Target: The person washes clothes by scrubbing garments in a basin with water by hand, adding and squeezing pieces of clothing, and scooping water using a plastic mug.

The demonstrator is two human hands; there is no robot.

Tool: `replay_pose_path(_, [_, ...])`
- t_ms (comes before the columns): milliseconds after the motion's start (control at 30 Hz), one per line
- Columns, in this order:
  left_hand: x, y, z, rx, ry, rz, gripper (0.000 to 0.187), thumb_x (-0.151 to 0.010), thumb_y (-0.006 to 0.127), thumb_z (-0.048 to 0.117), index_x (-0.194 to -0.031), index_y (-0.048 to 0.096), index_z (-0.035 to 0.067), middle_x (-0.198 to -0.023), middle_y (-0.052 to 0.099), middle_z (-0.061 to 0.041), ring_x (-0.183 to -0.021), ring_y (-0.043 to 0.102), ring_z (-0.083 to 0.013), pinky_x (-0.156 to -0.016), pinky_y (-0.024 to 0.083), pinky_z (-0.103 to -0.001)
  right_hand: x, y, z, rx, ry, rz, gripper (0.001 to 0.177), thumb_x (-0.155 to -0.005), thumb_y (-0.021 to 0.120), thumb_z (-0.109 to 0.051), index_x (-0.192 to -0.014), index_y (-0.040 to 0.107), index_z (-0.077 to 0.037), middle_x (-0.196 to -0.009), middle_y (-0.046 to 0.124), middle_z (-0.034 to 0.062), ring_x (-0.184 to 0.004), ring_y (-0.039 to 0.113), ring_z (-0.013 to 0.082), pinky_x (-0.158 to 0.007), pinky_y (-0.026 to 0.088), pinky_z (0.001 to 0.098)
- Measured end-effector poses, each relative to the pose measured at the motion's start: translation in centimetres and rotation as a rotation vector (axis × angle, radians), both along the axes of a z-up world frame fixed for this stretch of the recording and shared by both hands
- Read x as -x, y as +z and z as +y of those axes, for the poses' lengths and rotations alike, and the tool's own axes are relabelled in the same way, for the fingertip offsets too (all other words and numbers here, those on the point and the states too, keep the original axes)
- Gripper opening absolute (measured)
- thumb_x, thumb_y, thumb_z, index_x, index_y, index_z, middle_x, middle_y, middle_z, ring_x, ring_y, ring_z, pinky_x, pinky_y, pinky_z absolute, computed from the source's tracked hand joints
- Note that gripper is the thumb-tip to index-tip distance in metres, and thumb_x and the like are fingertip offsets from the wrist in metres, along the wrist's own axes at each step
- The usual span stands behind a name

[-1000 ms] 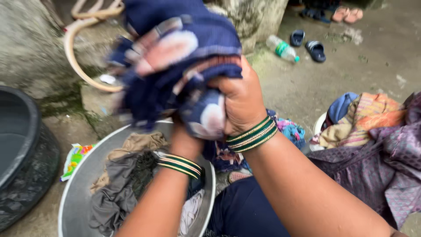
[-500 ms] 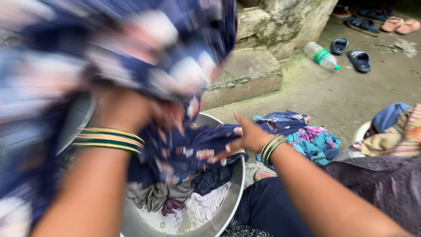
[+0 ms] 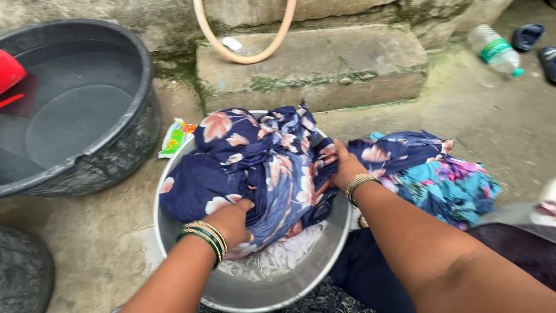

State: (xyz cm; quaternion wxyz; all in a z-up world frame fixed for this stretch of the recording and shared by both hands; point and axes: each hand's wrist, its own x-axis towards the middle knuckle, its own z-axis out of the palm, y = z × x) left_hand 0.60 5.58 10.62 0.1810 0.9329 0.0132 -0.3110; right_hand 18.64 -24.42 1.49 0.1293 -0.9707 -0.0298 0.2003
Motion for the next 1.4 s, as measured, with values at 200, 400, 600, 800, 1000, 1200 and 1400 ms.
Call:
replay_pose_path(200, [2.4,-4.9,-1.3,-0.068,0.066,0.123,0.092,-0.086,0.067,0.008,-0.163,0.021,0.027,-0.15,0.051,-0.013,-0.131,0.057,-0.0318,-0.109,0.047,-0.044,4.3,1.6,0.4,-0.014,-0.118,-0.297,0.05,-0.082,0.078,-0.024,-0.126,0.056,-0.01,-0.12,0.068,0.0227,-0.116,0.062,0.0432,-0.098,0.049,0.054])
replay_pose_path(400, [-0.9,-3.2,0.2,0.117,0.184,0.335,0.085,-0.081,0.079,0.028,-0.154,0.041,0.006,-0.15,0.053,-0.009,-0.114,0.077,-0.0368,-0.096,0.062,-0.047,8.1,9.7,7.5,-0.805,-0.202,-0.521,0.03,-0.073,0.061,-0.003,-0.101,0.07,-0.006,-0.096,0.07,0.0193,-0.088,0.069,0.0385,-0.079,0.056,0.0442])
replay_pose_path(600, [-3.4,3.8,4.0,0.621,0.357,-0.655,0.113,-0.057,0.086,0.014,-0.157,0.032,0.01,-0.154,0.049,-0.021,-0.138,0.055,-0.0345,-0.114,0.042,-0.041,8.4,19.5,15.2,-1.015,0.366,-0.882,0.031,-0.086,0.058,0.001,-0.115,0.066,-0.001,-0.111,0.069,0.0144,-0.1,0.07,0.0247,-0.091,0.058,0.0361])
replay_pose_path(800, [-5.4,9.6,3.0,0.385,0.325,-0.969,0.118,-0.055,0.085,0.009,-0.157,0.029,0.026,-0.16,0.022,-0.03,-0.15,0.025,-0.0405,-0.117,0.031,-0.043,5.5,16.6,13.3,-1.59,0.029,0.404,0.039,-0.091,0.063,-0.019,-0.125,0.06,0.0,-0.111,0.073,0.021,-0.097,0.072,0.0317,-0.087,0.059,0.0432])
replay_pose_path(1000, [-5.6,3.2,-5.6,-0.334,-0.142,-0.042,0.103,-0.079,0.083,0.051,-0.158,0.017,0.057,-0.172,-0.018,0.0,-0.152,-0.016,-0.0594,-0.106,0.025,-0.084,4.1,7.8,2.3,-0.308,0.082,-0.391,0.049,-0.074,0.083,-0.027,-0.12,0.073,-0.017,-0.13,0.065,0.0133,-0.125,0.058,0.032,-0.106,0.044,0.0411])
replay_pose_path(1200, [-10.3,1.3,-8.4,-0.447,-0.262,0.262,0.114,-0.074,0.086,0.061,-0.158,0.01,0.06,-0.173,-0.025,0.008,-0.155,-0.023,-0.0505,-0.101,0.024,-0.088,-1.2,5.6,-10.0,0.353,-0.286,0.208,0.131,-0.063,0.095,-0.064,-0.158,0.006,-0.052,-0.171,-0.013,0.0084,-0.152,0.001,0.0556,-0.1,0.025,0.0863])
replay_pose_path(1400, [-13.6,-0.4,-9.5,-0.488,-0.267,0.346,0.101,-0.085,0.08,0.052,-0.159,0.013,0.058,-0.173,-0.024,0.005,-0.155,-0.018,-0.0533,-0.098,0.026,-0.089,-5.3,-0.7,-15.8,0.487,-0.244,0.125,0.126,-0.061,0.092,-0.057,-0.157,0.01,-0.056,-0.173,-0.004,0.0107,-0.14,0.041,0.049,-0.107,0.046,0.0622])
